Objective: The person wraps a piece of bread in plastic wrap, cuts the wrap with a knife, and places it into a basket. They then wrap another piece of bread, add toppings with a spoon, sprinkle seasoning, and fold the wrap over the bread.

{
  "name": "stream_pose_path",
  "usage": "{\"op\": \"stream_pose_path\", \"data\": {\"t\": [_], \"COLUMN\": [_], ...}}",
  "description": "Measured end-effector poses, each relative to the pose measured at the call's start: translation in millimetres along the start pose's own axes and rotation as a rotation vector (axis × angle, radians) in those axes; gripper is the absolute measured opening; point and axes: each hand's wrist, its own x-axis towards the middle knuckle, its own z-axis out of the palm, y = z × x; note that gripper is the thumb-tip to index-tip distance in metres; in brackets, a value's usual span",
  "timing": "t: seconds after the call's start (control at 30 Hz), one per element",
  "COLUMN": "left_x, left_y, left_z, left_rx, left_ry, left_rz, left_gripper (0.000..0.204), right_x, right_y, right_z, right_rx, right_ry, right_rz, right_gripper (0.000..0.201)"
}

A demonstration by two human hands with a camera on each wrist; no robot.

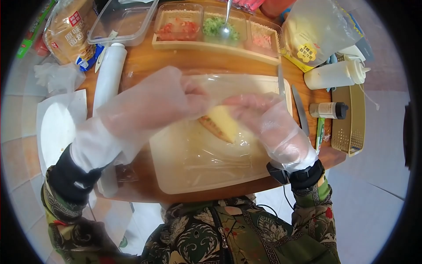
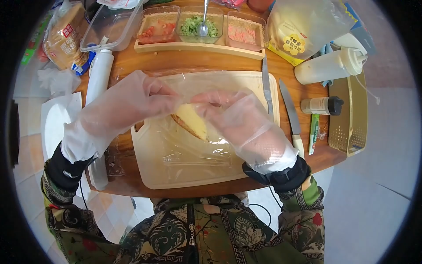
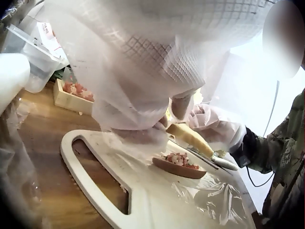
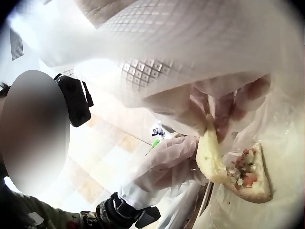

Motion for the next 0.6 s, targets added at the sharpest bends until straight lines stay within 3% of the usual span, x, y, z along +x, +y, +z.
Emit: {"op": "stream_pose_path", "data": {"t": [0.23, 0.33, 0.4, 0.43, 0.5, 0.6], "left_x": [5.3, 5.1, 5.3, 5.8, 6.5, 4.1], "left_y": [-0.3, -1.0, -4.9, -7.0, -9.5, -3.9], "left_z": [2.0, 3.0, 2.8, 3.1, 4.0, 3.7], "left_rx": [-0.016, -0.033, -0.055, -0.055, -0.07, -0.026], "left_ry": [-0.015, -0.013, -0.026, -0.027, -0.017, -0.005], "left_rz": [-0.05, -0.045, -0.071, -0.072, -0.058, -0.078], "left_gripper": [0.02, 0.019, 0.02, 0.02, 0.02, 0.019], "right_x": [-0.4, -0.4, -0.1, 0.5, 2.2, 3.4], "right_y": [3.1, 3.7, 2.8, 3.9, 6.5, 6.7], "right_z": [4.4, 7.1, 7.2, 8.8, 13.9, 17.6], "right_rx": [-0.02, -0.04, -0.269, -0.268, -0.271, -0.279], "right_ry": [-0.002, 0.034, 0.044, 0.043, 0.118, 0.113], "right_rz": [0.039, -0.023, -0.024, -0.023, -0.197, -0.175], "right_gripper": [0.025, 0.024, 0.022, 0.022, 0.02, 0.02]}}
